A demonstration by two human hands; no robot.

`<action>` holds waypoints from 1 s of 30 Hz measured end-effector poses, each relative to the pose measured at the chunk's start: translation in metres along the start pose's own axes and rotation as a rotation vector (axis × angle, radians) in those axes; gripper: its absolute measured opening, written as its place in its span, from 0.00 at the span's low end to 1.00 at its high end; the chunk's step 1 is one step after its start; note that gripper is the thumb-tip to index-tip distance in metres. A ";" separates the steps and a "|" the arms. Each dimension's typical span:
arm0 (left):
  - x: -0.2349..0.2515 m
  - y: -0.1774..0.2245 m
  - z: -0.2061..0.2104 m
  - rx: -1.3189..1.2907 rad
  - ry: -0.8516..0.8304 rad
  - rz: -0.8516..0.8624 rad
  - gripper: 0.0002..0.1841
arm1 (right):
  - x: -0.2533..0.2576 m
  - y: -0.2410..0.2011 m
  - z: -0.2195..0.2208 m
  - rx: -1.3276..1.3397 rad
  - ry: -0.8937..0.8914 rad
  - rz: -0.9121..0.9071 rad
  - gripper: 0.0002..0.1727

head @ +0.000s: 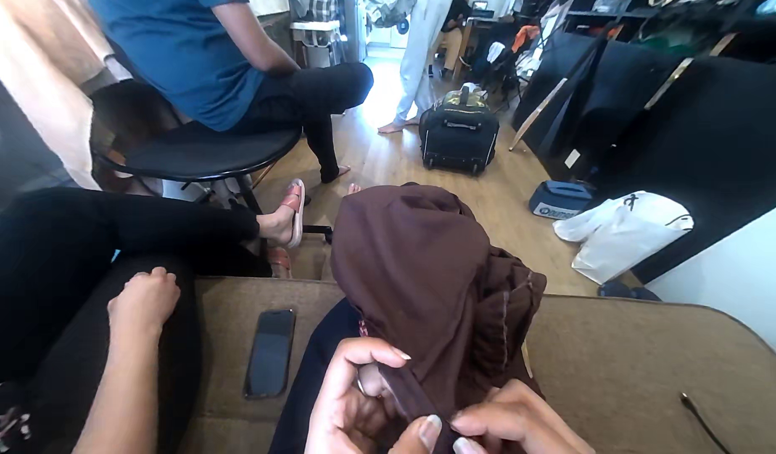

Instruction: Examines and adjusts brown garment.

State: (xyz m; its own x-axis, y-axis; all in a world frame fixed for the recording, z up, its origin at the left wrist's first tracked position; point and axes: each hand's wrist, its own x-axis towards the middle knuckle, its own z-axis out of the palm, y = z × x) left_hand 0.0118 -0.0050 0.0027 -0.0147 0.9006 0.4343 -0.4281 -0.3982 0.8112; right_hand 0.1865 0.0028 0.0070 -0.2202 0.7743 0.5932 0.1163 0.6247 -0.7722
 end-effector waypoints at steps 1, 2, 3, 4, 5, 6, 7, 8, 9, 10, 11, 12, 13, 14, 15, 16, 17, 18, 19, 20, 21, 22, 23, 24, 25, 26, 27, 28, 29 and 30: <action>0.000 0.000 0.000 0.005 0.000 0.000 0.29 | 0.000 0.000 0.000 -0.003 -0.001 0.003 0.06; 0.000 0.001 0.000 0.010 0.002 0.000 0.28 | -0.001 0.000 0.000 -0.003 -0.002 0.004 0.06; 0.000 0.001 0.001 0.021 0.005 0.002 0.28 | -0.001 0.000 -0.001 0.000 -0.001 0.003 0.05; 0.000 0.001 0.000 0.032 0.004 0.005 0.28 | -0.001 0.000 -0.001 0.001 0.000 0.002 0.05; -0.001 0.001 0.000 0.038 0.002 0.008 0.27 | -0.001 -0.001 -0.001 0.002 0.000 0.001 0.05; 0.000 0.001 0.000 0.037 -0.001 0.007 0.27 | -0.001 -0.001 -0.001 0.001 -0.001 0.001 0.05; 0.000 0.001 0.000 0.032 -0.006 0.003 0.27 | 0.000 0.000 -0.001 0.003 -0.002 0.001 0.05; 0.001 0.002 0.000 0.026 -0.011 -0.005 0.27 | 0.000 0.000 -0.002 0.007 -0.003 0.005 0.05; 0.001 0.002 0.000 0.020 -0.016 -0.015 0.27 | 0.000 0.001 -0.002 0.014 -0.003 0.013 0.05; 0.001 0.003 -0.001 0.015 -0.020 -0.024 0.26 | 0.000 0.001 -0.002 0.025 -0.003 0.024 0.05; 0.001 0.003 -0.001 0.006 -0.027 -0.034 0.27 | 0.000 0.002 -0.002 0.037 -0.005 0.036 0.05; 0.001 0.003 -0.001 -0.003 -0.039 -0.042 0.27 | 0.001 0.003 -0.002 0.052 -0.005 0.046 0.05; 0.001 0.003 -0.002 -0.014 -0.052 -0.050 0.26 | 0.001 0.004 -0.003 0.071 -0.009 0.059 0.05; 0.001 0.003 -0.002 -0.026 -0.068 -0.055 0.26 | 0.000 0.005 -0.003 0.090 -0.013 0.075 0.05; 0.001 0.002 -0.002 -0.035 -0.083 -0.057 0.25 | 0.000 0.006 -0.003 0.111 -0.015 0.090 0.05; 0.002 0.001 -0.002 -0.036 -0.094 -0.059 0.25 | 0.000 0.006 -0.003 0.130 -0.016 0.104 0.06; 0.002 0.001 -0.002 -0.032 -0.105 -0.062 0.25 | 0.000 0.006 -0.003 0.144 -0.018 0.115 0.06; 0.002 0.001 -0.002 -0.031 -0.112 -0.064 0.25 | 0.000 0.006 -0.003 0.152 -0.020 0.124 0.07; 0.003 0.001 -0.002 -0.027 -0.114 -0.064 0.25 | 0.000 0.006 -0.003 0.159 -0.019 0.129 0.08; 0.002 0.001 -0.003 -0.025 -0.113 -0.063 0.26 | 0.000 0.007 -0.002 0.164 -0.020 0.131 0.08; 0.002 0.000 -0.003 -0.028 -0.102 -0.068 0.26 | 0.000 0.007 -0.001 0.168 -0.027 0.132 0.08; 0.001 0.000 -0.002 -0.036 -0.082 -0.078 0.26 | -0.001 0.007 -0.001 0.172 -0.034 0.133 0.08; 0.001 0.000 0.000 -0.042 -0.058 -0.090 0.26 | -0.001 0.008 0.000 0.177 -0.041 0.133 0.09; 0.001 0.000 0.000 -0.051 -0.035 -0.100 0.26 | -0.001 0.008 0.001 0.186 -0.044 0.133 0.09; 0.001 0.000 0.001 -0.062 -0.019 -0.109 0.27 | -0.001 0.009 0.002 0.199 -0.043 0.137 0.09; 0.001 -0.001 0.001 -0.074 -0.009 -0.116 0.27 | -0.002 0.009 0.003 0.216 -0.040 0.144 0.09; 0.002 -0.001 0.001 -0.080 -0.002 -0.120 0.28 | -0.002 0.009 0.005 0.230 -0.037 0.152 0.09; 0.002 -0.001 0.001 -0.080 0.008 -0.123 0.29 | -0.003 0.009 0.007 0.244 -0.035 0.160 0.09; 0.001 -0.001 0.002 -0.081 0.018 -0.126 0.29 | -0.004 0.009 0.008 0.253 -0.033 0.167 0.09; 0.000 -0.001 0.002 -0.083 0.028 -0.128 0.29 | -0.005 0.009 0.010 0.261 -0.030 0.172 0.09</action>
State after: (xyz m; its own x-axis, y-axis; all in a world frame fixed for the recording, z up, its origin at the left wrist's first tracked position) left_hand 0.0143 -0.0050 0.0030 0.0202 0.9480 0.3178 -0.5010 -0.2654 0.8237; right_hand 0.1790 0.0036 -0.0046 -0.2477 0.8608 0.4447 -0.0975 0.4345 -0.8954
